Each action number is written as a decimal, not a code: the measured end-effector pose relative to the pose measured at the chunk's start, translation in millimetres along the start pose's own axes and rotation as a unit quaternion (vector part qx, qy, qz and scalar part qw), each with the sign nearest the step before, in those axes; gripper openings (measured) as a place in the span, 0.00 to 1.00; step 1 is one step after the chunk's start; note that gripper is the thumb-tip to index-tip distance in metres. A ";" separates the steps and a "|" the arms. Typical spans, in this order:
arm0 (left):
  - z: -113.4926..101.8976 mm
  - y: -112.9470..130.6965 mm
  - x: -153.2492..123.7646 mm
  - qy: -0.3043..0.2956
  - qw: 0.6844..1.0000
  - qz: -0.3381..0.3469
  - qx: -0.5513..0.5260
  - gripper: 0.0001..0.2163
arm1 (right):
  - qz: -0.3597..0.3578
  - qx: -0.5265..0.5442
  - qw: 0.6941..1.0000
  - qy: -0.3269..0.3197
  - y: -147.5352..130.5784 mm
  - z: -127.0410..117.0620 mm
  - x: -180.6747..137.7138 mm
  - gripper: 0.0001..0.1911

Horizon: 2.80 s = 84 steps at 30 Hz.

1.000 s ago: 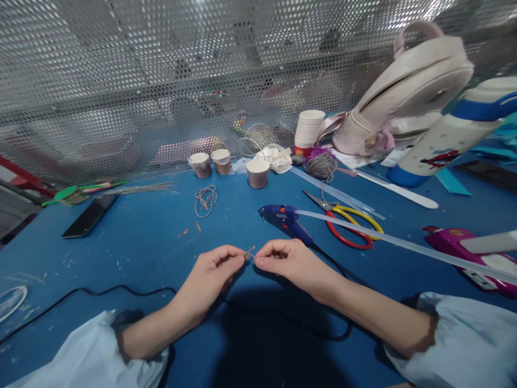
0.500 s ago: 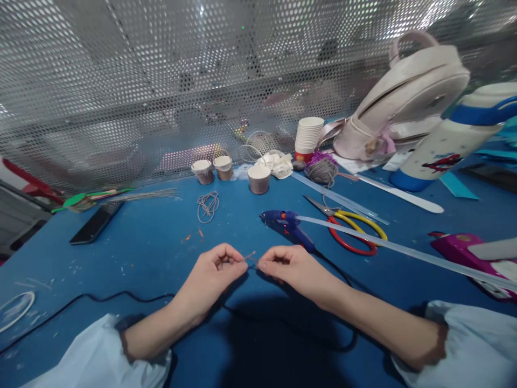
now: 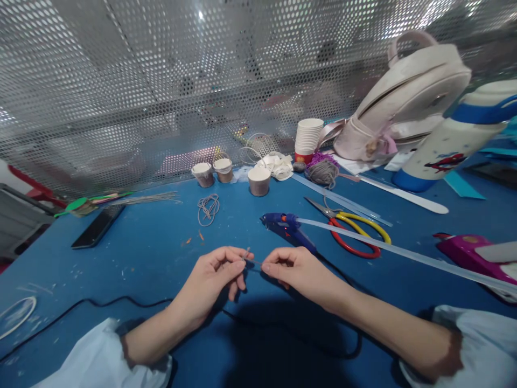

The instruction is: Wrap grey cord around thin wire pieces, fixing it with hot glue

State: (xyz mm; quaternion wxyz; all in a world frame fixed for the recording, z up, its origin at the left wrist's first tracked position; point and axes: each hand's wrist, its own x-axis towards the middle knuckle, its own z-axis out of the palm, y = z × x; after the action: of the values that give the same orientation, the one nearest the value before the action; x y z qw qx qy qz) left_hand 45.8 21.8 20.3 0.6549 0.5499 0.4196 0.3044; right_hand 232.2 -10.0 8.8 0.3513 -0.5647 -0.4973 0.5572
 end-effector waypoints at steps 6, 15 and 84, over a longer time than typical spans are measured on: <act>-0.9 1.9 -0.9 -0.006 1.000 0.028 -0.012 0.07 | -0.083 -0.144 0.986 0.010 -3.8 -11.5 -0.8 0.11; -0.9 -8.0 9.3 0.070 0.997 -0.006 0.038 0.08 | -0.075 -0.520 0.804 0.280 7.8 -72.7 -3.7 0.20; -2.1 -7.4 14.0 0.066 0.996 -0.057 0.016 0.12 | -0.320 -0.328 0.884 0.094 12.5 -18.7 -16.1 0.10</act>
State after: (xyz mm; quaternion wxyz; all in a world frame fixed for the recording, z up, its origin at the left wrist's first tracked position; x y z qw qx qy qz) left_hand 49.9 33.3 10.0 0.6332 0.5138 0.4976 0.2957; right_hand 254.5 -25.6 3.9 0.3505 -0.5074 -0.7701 0.1634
